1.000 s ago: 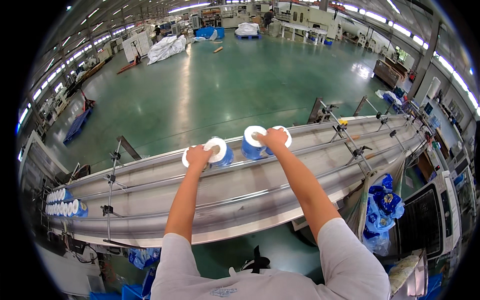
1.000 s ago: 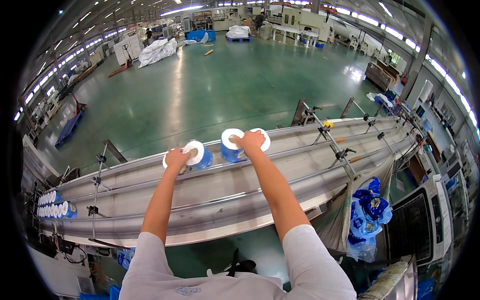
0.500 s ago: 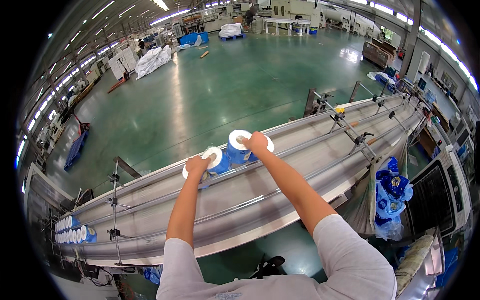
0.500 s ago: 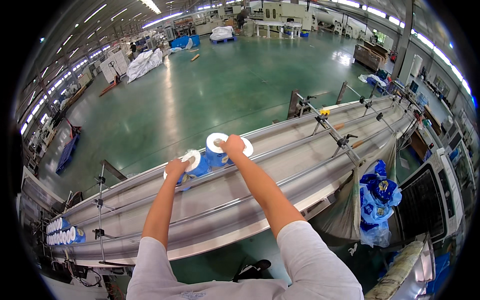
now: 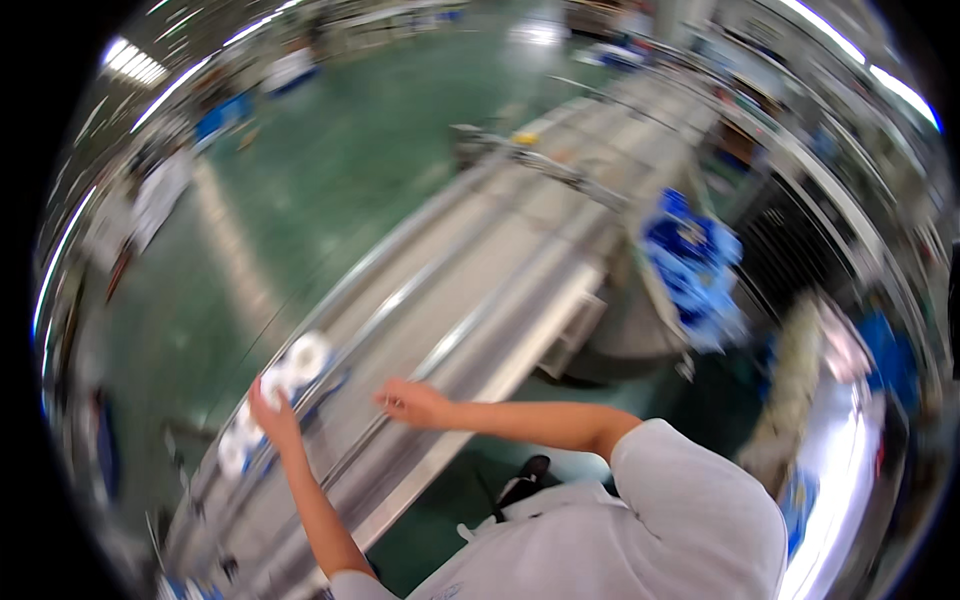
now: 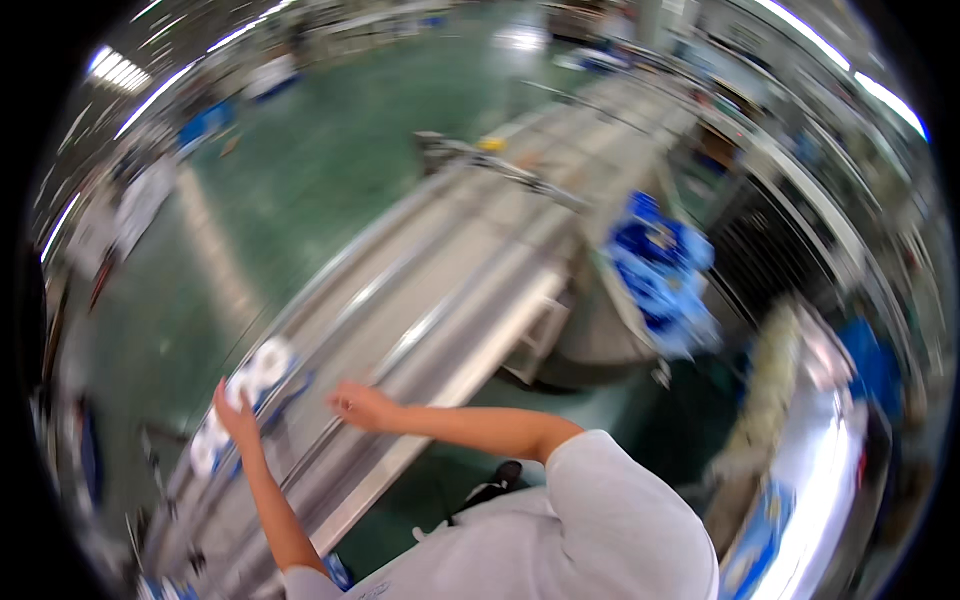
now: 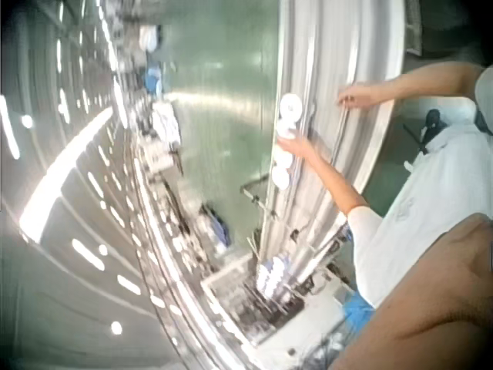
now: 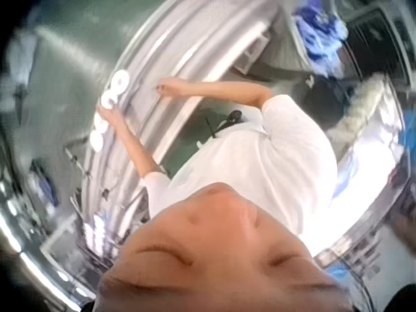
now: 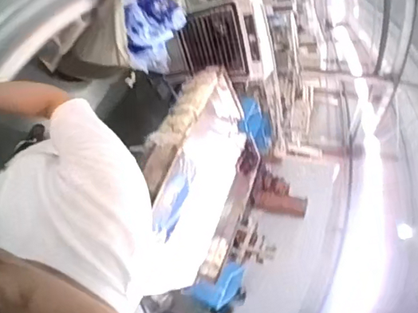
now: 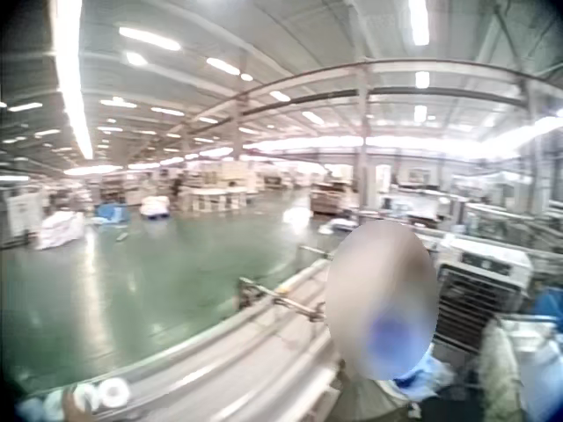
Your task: The person unpacks multi-roll toilet paper packages from blue crates, opens the plastic wrap, and places individual rolls onto a conveyor belt. The person repeats this process for multiple packages, discarding empty plastic wrappers into a nearby bin.
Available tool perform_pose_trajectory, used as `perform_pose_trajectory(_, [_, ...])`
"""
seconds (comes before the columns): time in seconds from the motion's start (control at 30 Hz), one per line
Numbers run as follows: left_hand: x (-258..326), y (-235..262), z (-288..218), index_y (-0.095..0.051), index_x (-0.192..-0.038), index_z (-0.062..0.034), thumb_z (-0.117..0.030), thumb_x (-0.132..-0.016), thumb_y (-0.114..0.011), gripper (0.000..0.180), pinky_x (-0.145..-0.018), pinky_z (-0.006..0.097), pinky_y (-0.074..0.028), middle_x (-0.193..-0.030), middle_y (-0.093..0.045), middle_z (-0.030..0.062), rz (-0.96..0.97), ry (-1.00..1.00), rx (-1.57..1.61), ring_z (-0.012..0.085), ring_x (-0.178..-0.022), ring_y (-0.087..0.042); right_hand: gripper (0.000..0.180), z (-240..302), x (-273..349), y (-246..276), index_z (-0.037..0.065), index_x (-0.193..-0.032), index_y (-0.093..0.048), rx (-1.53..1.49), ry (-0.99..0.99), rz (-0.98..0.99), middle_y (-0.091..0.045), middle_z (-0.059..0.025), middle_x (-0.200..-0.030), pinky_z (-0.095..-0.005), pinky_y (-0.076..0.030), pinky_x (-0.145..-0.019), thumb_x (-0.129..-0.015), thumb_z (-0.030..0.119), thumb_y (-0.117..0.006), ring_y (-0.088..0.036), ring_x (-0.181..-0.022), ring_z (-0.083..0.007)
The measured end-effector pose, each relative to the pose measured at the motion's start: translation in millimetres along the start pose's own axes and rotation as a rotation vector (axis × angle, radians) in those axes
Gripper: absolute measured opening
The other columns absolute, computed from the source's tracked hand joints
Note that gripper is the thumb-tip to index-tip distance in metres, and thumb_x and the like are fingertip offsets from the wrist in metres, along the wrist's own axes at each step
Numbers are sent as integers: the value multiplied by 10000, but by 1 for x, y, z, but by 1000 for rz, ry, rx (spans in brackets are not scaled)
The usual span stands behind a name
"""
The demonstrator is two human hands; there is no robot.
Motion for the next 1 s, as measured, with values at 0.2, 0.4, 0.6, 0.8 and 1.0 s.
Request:
perform_pose_trajectory(0.2, [168,-121,-244,-517,-1154,-8,-84,-876,-521,288,-899,329,-405,-1111,-554,103,614,-21,814,202,-1001,-534,212,-13,251,130,77,-1044,-625,-161,-627,-377,-624,-45,-853,-278,-485,-687,-869,111,-510,-586,-724,-128])
perform_pose_trajectory(0.4, [412,-166,-469,-535,-1104,-1,-71,-890,-514,227,-815,257,-445,-1044,-573,74,1635,-328,1121,141,-919,-570,195,58,562,267,36,-994,-631,-9,-762,-1365,-634,-49,-804,-270,-500,-656,-856,95,-507,-598,-720,-114])
perform_pose_trajectory(0.6, [558,-123,-602,-567,-1076,-13,-69,-872,-543,213,-810,264,-462,-1038,-590,75,2052,-878,998,141,-900,-583,161,265,820,274,10,-935,-634,722,-688,-2246,-618,-46,-813,-244,-438,-672,-871,110,-527,-550,-723,-112])
perform_pose_trajectory(0.8, [691,-43,-701,-584,-1059,-19,-71,-864,-557,204,-801,258,-466,-1014,-606,81,2185,-1118,958,155,-889,-589,190,283,1073,284,30,-907,-660,689,-1042,-2517,-667,-101,-818,-289,-477,-680,-817,160,-555,-623,-747,-172])
perform_pose_trajectory(1.0, [786,77,-745,-579,-1086,-39,-106,-880,-542,220,-806,277,-461,-1047,-560,80,2299,-1491,878,175,-925,-572,331,114,1193,358,23,-980,-666,-84,-1105,-2263,-667,-116,-849,-305,-505,-562,-725,231,-691,-615,-624,-172])
Point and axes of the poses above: each hand's wrist, its own x-axis away from the middle knuckle, its own y-axis out of the back of the hand, z = x × y, the point moved 8 cm from there along -x, towards the middle knuckle
